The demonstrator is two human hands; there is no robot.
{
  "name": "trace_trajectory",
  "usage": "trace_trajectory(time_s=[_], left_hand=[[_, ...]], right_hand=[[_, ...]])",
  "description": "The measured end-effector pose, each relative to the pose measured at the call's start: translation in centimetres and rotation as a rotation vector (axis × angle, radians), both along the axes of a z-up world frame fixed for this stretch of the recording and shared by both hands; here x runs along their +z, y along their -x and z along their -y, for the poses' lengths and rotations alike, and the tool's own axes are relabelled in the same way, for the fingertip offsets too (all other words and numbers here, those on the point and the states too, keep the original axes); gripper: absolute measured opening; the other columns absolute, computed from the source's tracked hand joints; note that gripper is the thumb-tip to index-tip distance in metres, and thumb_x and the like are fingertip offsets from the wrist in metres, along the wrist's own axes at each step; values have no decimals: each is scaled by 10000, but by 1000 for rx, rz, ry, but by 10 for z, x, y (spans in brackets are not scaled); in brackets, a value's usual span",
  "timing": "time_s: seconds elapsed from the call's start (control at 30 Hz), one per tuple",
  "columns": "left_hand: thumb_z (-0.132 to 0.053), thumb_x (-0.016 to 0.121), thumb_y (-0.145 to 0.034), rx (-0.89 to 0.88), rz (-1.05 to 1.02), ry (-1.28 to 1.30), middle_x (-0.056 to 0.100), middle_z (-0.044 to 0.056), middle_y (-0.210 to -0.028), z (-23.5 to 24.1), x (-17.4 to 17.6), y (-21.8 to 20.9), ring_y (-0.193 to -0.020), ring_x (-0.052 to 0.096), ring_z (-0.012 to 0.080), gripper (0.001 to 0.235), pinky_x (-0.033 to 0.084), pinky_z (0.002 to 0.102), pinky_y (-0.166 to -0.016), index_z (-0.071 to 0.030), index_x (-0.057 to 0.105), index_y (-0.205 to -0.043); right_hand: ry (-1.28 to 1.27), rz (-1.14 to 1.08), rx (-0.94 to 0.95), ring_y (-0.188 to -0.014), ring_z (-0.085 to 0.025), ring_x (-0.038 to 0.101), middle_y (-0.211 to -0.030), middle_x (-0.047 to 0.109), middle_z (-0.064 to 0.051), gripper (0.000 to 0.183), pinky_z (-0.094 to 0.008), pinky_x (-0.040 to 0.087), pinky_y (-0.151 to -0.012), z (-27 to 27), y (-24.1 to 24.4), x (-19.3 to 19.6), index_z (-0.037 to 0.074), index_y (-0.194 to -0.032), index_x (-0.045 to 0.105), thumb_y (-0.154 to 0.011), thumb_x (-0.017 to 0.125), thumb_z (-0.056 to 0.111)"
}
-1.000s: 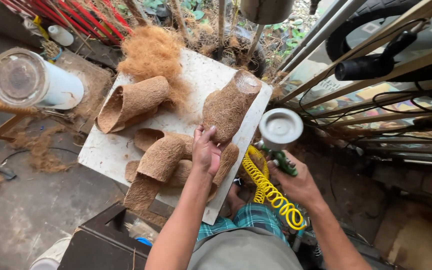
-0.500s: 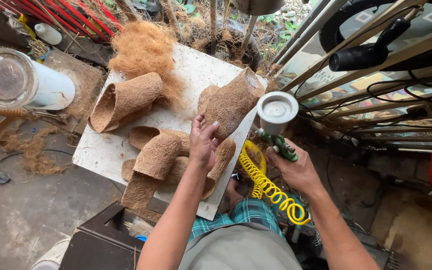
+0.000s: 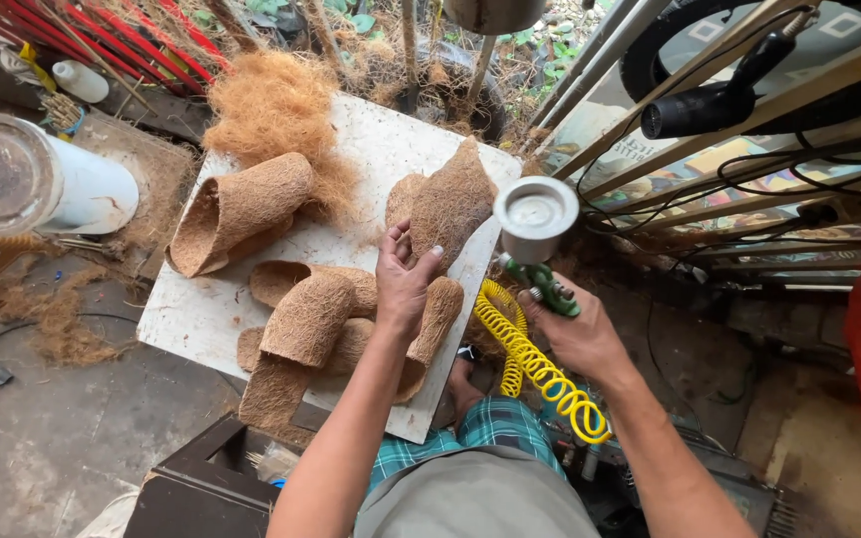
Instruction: The person uses a pneumatic air blower to clean loose fibers from several coco fiber pots. They rotate each pot to blow air into the interior and along the exterior surfaces, then place the cleaned pots into a black plastic basket.
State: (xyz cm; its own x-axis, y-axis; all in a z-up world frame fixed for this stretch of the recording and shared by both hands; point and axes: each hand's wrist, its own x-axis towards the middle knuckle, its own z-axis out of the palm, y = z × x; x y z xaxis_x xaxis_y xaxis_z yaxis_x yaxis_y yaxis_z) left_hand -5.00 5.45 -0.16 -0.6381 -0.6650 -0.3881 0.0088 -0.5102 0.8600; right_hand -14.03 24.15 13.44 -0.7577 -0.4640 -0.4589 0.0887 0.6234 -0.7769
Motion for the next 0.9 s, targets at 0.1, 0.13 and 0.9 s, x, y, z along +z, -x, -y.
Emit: trace_trajectory(time_s=[0.1, 0.13, 0.9], left_hand=[[-71, 731, -837, -42, 36, 25, 573, 113, -1286, -1, 1, 1, -1039, 613, 205, 664, 601, 348, -816, -119, 415, -1418], [-82, 729, -840, -59, 40, 46, 566, 109, -1302, -1, 5, 0, -1047, 606, 198, 664, 599, 339, -821, -118, 410, -1422], [4, 649, -826, -258, 56, 356, 615, 200, -1272, 15, 28, -28, -1209, 590, 325, 564, 520, 460, -987, -81, 541, -1373]], right_hand=[[8, 24, 0, -580, -141, 534, -551, 560, -53, 341, -282, 411, -559, 8, -9, 11, 108, -688, 631, -874, 777, 353], [48, 39, 16, -609, -155, 512, -572, 546, -67, 336, -298, 396, -574, 16, -12, 21, 82, -704, 623, -883, 757, 332], [-48, 40, -76, -548, -158, 525, -529, 585, -63, 364, -277, 413, -531, -16, 24, -23, 105, -677, 635, -872, 768, 384]])
